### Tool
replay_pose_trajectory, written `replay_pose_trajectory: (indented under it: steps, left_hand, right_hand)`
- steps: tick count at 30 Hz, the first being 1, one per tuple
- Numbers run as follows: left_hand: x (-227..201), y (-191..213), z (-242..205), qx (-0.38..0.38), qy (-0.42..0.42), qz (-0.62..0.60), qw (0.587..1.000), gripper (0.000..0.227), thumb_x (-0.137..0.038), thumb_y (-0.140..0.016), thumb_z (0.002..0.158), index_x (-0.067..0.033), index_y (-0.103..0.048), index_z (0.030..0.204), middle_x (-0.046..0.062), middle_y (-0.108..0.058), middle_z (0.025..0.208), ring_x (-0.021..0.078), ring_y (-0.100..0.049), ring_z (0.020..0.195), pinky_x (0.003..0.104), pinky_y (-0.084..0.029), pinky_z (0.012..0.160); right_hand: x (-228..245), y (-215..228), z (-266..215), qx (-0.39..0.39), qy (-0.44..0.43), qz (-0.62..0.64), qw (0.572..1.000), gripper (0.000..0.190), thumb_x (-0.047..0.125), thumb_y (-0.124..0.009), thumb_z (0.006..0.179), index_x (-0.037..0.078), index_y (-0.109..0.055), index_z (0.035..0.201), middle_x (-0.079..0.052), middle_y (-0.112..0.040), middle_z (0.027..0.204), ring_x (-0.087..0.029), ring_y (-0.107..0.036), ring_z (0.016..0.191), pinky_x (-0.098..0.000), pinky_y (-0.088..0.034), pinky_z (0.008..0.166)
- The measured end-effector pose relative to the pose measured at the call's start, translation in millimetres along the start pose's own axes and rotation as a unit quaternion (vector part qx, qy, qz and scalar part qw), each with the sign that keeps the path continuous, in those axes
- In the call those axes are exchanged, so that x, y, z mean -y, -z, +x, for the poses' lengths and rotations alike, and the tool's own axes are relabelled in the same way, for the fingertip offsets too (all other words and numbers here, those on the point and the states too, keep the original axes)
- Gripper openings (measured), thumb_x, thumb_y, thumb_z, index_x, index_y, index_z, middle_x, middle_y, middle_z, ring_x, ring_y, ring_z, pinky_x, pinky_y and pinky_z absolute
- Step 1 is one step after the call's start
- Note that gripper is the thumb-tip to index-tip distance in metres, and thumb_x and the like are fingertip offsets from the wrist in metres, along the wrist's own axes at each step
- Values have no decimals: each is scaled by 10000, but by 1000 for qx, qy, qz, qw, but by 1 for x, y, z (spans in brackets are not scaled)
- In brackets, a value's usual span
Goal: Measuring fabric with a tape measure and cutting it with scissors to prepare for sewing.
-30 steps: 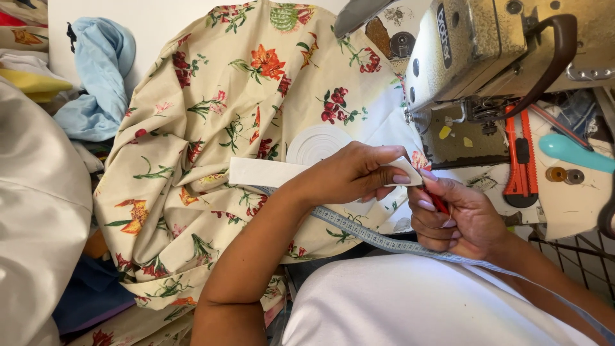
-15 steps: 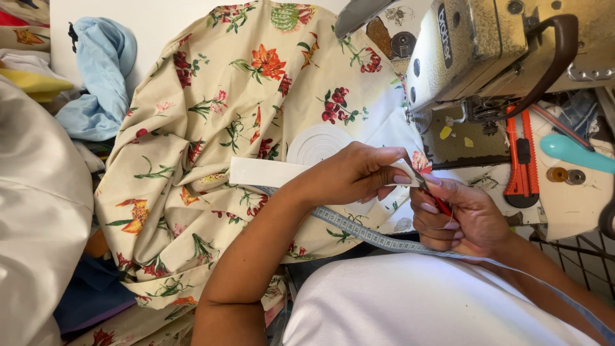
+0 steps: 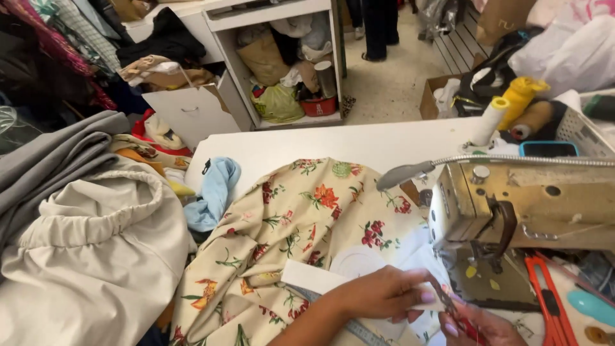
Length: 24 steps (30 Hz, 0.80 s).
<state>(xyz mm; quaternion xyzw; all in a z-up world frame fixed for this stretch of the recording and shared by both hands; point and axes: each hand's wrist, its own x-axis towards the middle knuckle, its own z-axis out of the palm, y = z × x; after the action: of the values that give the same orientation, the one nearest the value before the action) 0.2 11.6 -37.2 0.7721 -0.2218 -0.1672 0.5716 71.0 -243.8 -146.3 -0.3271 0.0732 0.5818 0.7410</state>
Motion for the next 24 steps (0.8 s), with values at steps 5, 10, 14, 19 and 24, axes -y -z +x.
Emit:
replay_pose_trajectory:
  steps: [5, 10, 14, 19, 24]
  left_hand:
    - [-22, -1, -3, -9, 12, -3, 1000, 372, -410, -337, 1136, -116, -474, 954, 7, -636, 774, 110, -593, 561, 260, -498, 630]
    - [-23, -1, -2, -33, 5, 25, 999, 360, -362, -369, 1150, -98, -501, 943, -2, -618, 714, 120, -585, 576, 286, -482, 668]
    - [14, 1, 7, -41, -19, 84, 995, 239, -311, -420, 1097, -115, -514, 996, 25, -582, 752, 126, -559, 683, 321, -463, 673]
    - [13, -1, 10, -42, -75, 120, 989, 57, -104, -502, 1039, -98, -505, 982, 29, -619, 693, 160, -629, 617, 310, -486, 604]
    - [9, -4, 9, -31, -83, 105, 991, 226, -184, -444, 1074, -94, -316, 910, 56, -574, 680, 208, -503, 581, 323, -446, 601]
  right_hand:
    - [-1, -24, -17, 54, -63, 81, 993, 471, 430, -480, 1045, -1, -541, 864, 1, -235, 453, -96, -179, 337, -256, -165, 308]
    - [-3, -25, -10, -9, -18, 94, 995, 357, 348, -554, 1032, 7, -568, 926, -41, -423, 594, -76, -254, 380, -244, -138, 311]
    - [4, -11, -8, 43, -61, 35, 997, 455, 441, -530, 1033, 26, -537, 846, 9, -267, 477, -81, -164, 341, -270, -136, 311]
    - [2, -40, -26, 35, -3, -2, 999, 383, 320, -538, 1044, 60, -545, 763, 45, -290, 476, -77, -250, 365, -253, -178, 318]
    - [0, -39, -31, 13, -15, 7, 1000, 397, 344, -553, 1037, 14, -611, 822, 6, -353, 505, -70, -241, 389, -229, -158, 311]
